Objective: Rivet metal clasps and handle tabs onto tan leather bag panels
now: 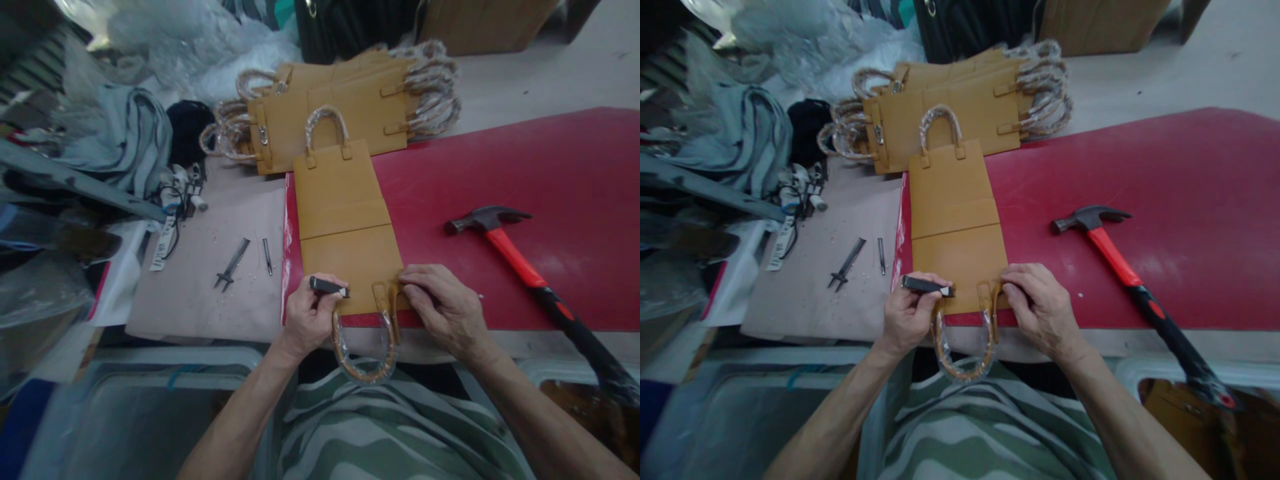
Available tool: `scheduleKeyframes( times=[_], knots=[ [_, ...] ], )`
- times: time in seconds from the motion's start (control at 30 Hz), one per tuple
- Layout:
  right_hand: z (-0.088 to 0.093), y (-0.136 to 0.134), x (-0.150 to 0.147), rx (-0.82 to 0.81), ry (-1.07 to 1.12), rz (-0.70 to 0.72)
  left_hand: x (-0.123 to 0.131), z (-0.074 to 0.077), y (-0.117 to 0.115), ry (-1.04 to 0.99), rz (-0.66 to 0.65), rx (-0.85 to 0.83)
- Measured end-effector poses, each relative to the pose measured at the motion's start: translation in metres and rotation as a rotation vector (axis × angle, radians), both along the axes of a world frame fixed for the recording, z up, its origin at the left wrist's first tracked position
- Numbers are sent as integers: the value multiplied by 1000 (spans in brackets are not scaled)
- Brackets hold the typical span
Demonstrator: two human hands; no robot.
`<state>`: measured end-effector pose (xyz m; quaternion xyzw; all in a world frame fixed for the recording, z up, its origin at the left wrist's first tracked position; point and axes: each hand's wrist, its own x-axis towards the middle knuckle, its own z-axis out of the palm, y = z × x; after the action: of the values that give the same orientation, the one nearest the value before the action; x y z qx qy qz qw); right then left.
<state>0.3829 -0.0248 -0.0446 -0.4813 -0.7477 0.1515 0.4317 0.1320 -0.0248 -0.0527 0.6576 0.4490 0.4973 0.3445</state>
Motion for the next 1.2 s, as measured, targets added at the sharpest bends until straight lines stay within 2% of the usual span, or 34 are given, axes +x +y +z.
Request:
scheduleKeyframes(
  times=[0.27,0.5,0.77,0.87,0.97,1.07,1.13,1.2],
  knots=[
    [0,-1,1,-33,29,-8,-3,-4,3,-22,0,-56],
    [-2,-1,1,-44,34,-2,2,2,2,114,16,80],
    [2,-3,-1,-87,89,5,6,1,2,223,14,232],
    [9,-5,7,-106,94,-74,6,3,4,243,16,278],
    [17,-7,37,-46,-71,-290,7,4,4,253,7,287],
    [21,-8,83,-35,-392,-559,7,2,5,260,-4,306],
    [21,-11,110,-186,-652,-631,7,0,6,265,-4,320],
    [20,-14,127,-358,-826,-636,7,-2,6,272,-8,325]
  ],
)
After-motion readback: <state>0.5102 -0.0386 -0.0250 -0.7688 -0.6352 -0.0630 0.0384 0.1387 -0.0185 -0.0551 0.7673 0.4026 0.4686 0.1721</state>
